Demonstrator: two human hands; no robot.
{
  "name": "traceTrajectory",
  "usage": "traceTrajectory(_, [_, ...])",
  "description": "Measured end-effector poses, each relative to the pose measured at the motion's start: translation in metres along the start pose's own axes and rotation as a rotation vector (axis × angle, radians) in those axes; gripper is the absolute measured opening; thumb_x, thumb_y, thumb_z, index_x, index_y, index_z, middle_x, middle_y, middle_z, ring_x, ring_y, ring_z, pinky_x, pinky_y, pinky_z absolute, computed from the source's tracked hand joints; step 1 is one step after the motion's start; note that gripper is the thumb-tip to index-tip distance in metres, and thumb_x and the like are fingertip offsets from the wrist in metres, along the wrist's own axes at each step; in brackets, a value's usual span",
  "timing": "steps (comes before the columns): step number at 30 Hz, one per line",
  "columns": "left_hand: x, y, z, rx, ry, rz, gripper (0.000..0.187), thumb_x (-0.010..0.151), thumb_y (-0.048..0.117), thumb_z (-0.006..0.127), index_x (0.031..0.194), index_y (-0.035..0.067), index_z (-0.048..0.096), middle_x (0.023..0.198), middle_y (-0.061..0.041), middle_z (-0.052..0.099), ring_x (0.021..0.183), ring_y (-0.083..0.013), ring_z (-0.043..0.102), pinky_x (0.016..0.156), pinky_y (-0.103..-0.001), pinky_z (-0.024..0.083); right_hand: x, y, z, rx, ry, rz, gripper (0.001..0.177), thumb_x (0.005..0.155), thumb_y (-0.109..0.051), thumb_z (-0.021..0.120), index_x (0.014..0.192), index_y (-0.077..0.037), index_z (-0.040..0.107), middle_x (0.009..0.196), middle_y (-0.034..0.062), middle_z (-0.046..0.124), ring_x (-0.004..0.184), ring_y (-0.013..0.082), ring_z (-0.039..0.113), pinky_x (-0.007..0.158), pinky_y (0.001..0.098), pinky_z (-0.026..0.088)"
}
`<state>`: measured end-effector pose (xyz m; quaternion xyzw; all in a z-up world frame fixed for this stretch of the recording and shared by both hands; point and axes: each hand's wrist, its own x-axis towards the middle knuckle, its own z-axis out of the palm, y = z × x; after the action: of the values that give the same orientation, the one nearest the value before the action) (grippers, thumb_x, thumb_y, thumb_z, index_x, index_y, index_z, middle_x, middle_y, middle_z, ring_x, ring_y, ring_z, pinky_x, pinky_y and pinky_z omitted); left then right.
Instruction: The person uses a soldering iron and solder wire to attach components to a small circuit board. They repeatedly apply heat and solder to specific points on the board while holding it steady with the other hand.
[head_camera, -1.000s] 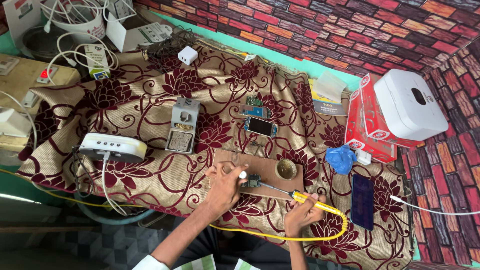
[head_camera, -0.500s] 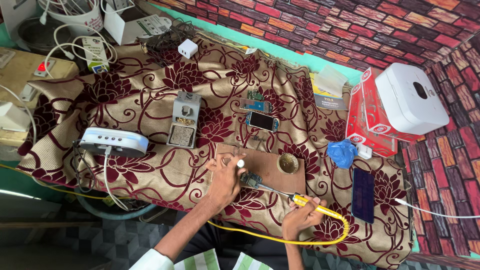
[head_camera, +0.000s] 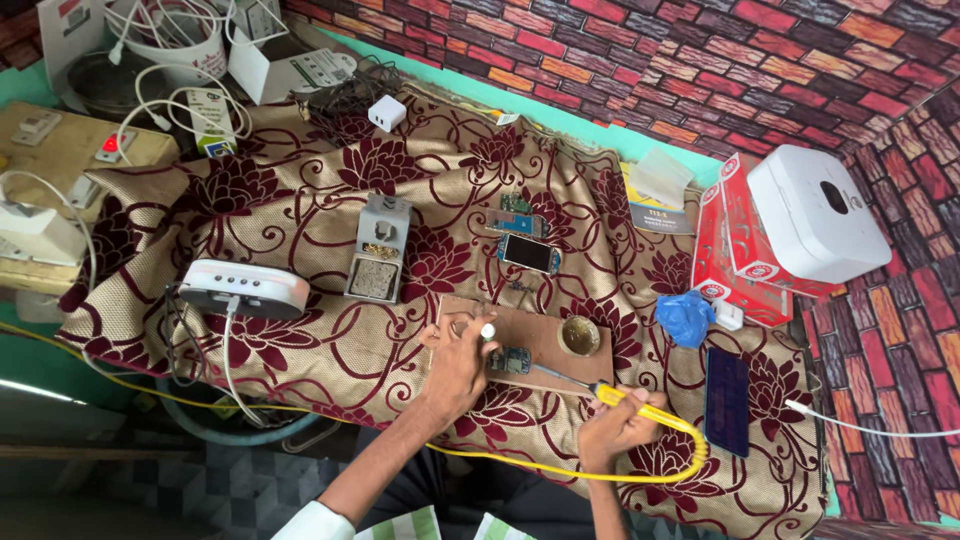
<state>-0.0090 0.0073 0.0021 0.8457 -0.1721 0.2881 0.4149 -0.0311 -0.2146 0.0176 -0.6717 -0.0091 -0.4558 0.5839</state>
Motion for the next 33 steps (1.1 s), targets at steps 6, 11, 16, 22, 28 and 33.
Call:
traceTrajectory(6, [0.002,0.003,-0.004,0.074,-0.05,-0.013,0.045,0.096,0.009,0.057,0.14,0.012,0.048,0.086,-0.013,0.068,0.107,-0.031,0.048,0.091,-0.051,0.026,0.009,0.002,0.0,0.016,0.02,0.1,0.029,0.113,-0.018,0.041,0.089,-0.002,0.043,0.064,0.0112,0.053,0.048,0.0115,0.051,0.04,0.022,0.038])
traceTrajectory(11, [-0.002,-0.004,0.003,0.022,-0.102,-0.06,0.043,0.101,0.014,0.057,0.142,0.011,0.046,0.089,-0.013,0.067,0.107,-0.0343,0.047,0.089,-0.051,0.035,0.007,-0.006,0.007,-0.093,-0.071,-0.007,0.03,0.113,-0.017,0.041,0.088,0.0,0.043,0.065,0.0109,0.055,0.05,0.0129,0.053,0.044,0.0237,0.041])
traceTrajectory(16, [-0.006,-0.014,0.016,0.027,-0.101,-0.04,0.043,0.102,0.012,0.054,0.144,0.01,0.045,0.099,-0.017,0.062,0.107,-0.0331,0.047,0.082,-0.048,0.04,0.008,-0.012,0.008,-0.117,-0.138,-0.048,0.031,0.113,-0.016,0.04,0.087,0.0,0.044,0.064,0.011,0.055,0.049,0.0126,0.053,0.045,0.0239,0.042])
traceTrajectory(22, [-0.008,-0.016,0.021,0.079,-0.143,-0.076,0.039,0.103,0.014,0.051,0.141,0.013,0.046,0.096,-0.014,0.063,0.104,-0.0309,0.047,0.082,-0.05,0.043,0.007,-0.012,0.007,-0.095,-0.127,-0.005,0.029,0.112,-0.016,0.04,0.088,0.001,0.044,0.064,0.0106,0.055,0.049,0.0121,0.051,0.045,0.024,0.041])
traceTrajectory(28, [-0.005,-0.01,0.013,-0.01,-0.149,-0.095,0.038,0.107,0.019,0.05,0.144,0.011,0.046,0.103,-0.017,0.058,0.106,-0.0324,0.045,0.084,-0.049,0.037,0.012,-0.023,0.01,-0.093,-0.207,-0.02,0.027,0.112,-0.013,0.04,0.089,0.001,0.044,0.063,0.008,0.054,0.05,0.0109,0.051,0.046,0.0237,0.041])
traceTrajectory(33, [-0.001,-0.001,0.003,0.055,-0.12,-0.035,0.037,0.103,0.019,0.052,0.14,0.013,0.05,0.101,-0.015,0.061,0.106,-0.0322,0.046,0.088,-0.052,0.035,0.025,-0.036,0.014,-0.307,-0.291,-0.183,0.026,0.108,-0.007,0.043,0.084,0.001,0.049,0.055,0.0061,0.051,0.046,0.0129,0.054,0.046,0.026,0.042])
